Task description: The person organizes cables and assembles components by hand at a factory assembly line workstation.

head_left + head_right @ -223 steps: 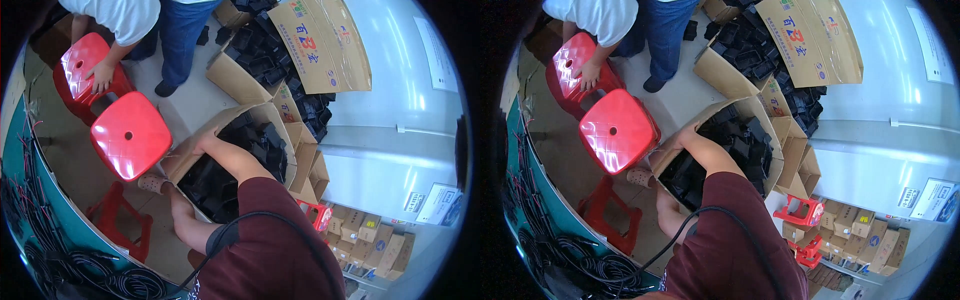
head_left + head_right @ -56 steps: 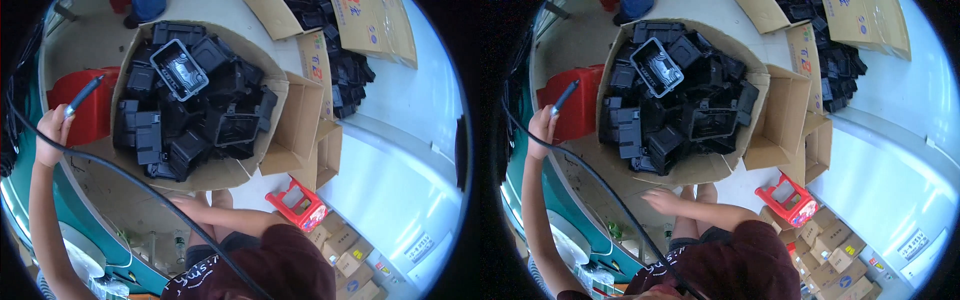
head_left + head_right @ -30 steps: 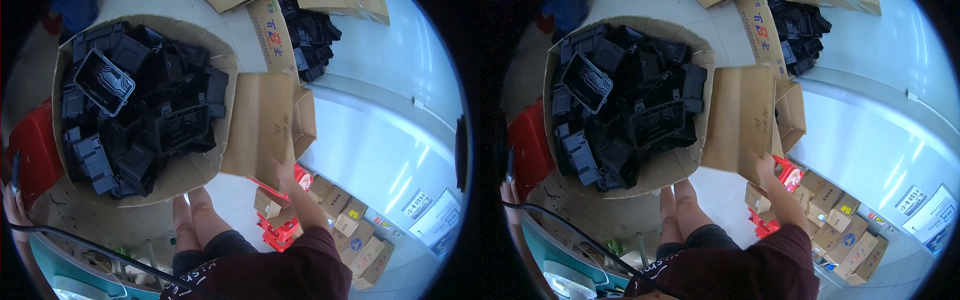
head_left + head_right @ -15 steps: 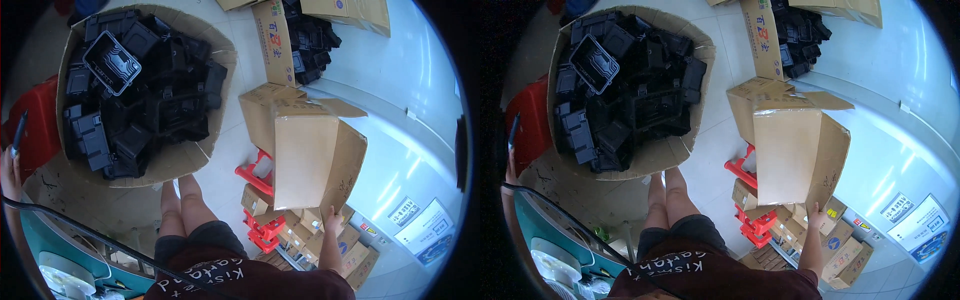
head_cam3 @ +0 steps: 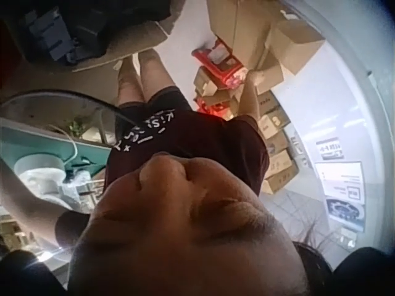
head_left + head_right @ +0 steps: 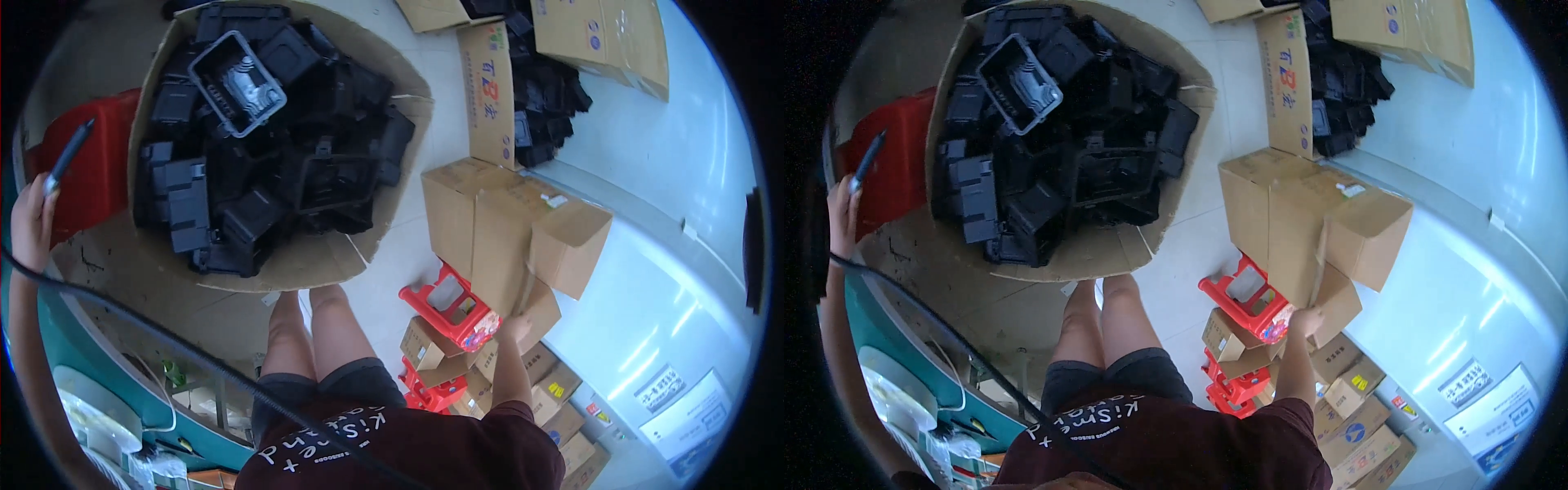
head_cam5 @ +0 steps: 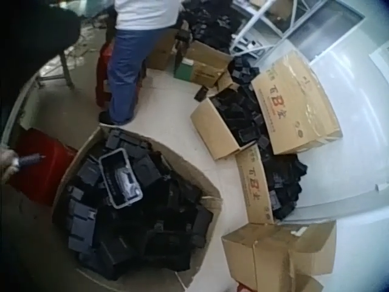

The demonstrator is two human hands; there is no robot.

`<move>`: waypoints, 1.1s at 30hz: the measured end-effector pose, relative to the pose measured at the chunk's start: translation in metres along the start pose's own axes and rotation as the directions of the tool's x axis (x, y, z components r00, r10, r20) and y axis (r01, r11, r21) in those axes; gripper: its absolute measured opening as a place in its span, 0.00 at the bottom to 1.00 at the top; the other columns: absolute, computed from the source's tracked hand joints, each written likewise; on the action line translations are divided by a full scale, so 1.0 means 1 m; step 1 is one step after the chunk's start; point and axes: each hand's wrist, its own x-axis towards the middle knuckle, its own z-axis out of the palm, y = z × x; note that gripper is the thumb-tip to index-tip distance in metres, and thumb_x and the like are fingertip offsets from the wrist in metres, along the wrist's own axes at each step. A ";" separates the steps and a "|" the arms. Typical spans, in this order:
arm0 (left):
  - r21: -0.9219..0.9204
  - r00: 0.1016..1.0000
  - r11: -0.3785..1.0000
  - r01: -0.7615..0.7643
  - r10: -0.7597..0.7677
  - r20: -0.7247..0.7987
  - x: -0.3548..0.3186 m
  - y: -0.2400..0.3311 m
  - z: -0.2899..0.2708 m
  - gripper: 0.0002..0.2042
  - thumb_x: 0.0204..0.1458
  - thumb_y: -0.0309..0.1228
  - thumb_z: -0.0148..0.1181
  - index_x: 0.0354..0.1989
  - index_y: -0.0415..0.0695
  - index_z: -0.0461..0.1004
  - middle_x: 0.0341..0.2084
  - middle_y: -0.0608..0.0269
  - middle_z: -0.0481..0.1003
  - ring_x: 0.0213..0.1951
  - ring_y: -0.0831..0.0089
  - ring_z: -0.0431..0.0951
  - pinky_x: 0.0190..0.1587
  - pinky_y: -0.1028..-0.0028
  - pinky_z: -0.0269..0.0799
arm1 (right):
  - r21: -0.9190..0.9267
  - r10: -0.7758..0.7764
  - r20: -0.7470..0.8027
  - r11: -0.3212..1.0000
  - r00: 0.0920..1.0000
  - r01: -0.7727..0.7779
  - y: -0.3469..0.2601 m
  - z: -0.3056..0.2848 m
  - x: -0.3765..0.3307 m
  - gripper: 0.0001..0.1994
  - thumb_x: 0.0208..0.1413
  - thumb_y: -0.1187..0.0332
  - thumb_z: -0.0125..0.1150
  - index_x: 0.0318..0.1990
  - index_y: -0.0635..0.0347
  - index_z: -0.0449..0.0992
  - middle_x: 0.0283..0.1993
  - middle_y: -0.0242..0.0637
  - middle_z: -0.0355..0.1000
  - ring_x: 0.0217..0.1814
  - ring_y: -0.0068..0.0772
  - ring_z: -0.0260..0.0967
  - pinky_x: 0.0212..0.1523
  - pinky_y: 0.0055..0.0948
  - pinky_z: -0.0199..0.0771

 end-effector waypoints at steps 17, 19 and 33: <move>-0.106 0.990 0.988 0.111 -0.101 0.101 0.040 0.069 -0.034 0.11 0.36 0.28 0.57 0.29 0.42 0.65 0.21 0.54 0.65 0.31 0.52 0.67 0.37 0.57 0.61 | 0.726 -0.994 0.029 0.095 0.109 0.681 -0.655 -0.271 0.054 0.29 0.60 0.46 0.35 0.60 0.57 0.59 0.59 0.52 0.58 0.61 0.49 0.54 0.61 0.42 0.50; -0.079 0.971 0.982 0.170 -0.153 0.184 0.037 0.072 -0.044 0.11 0.35 0.28 0.57 0.28 0.42 0.65 0.21 0.55 0.65 0.30 0.53 0.67 0.36 0.58 0.61 | 0.767 -0.904 0.416 0.405 0.095 0.498 -0.722 -0.287 0.011 0.34 0.60 0.40 0.26 0.62 0.54 0.58 0.62 0.49 0.57 0.63 0.44 0.54 0.63 0.39 0.49; -0.073 0.980 0.994 0.075 -0.060 0.187 0.070 0.077 -0.053 0.13 0.29 0.33 0.57 0.25 0.43 0.64 0.19 0.61 0.64 0.25 0.58 0.68 0.31 0.63 0.62 | 0.718 -0.481 0.625 0.663 -0.615 0.211 -0.812 -0.211 -0.077 0.40 0.56 0.36 0.31 0.63 0.63 0.56 0.64 0.46 0.55 0.65 0.44 0.53 0.64 0.34 0.53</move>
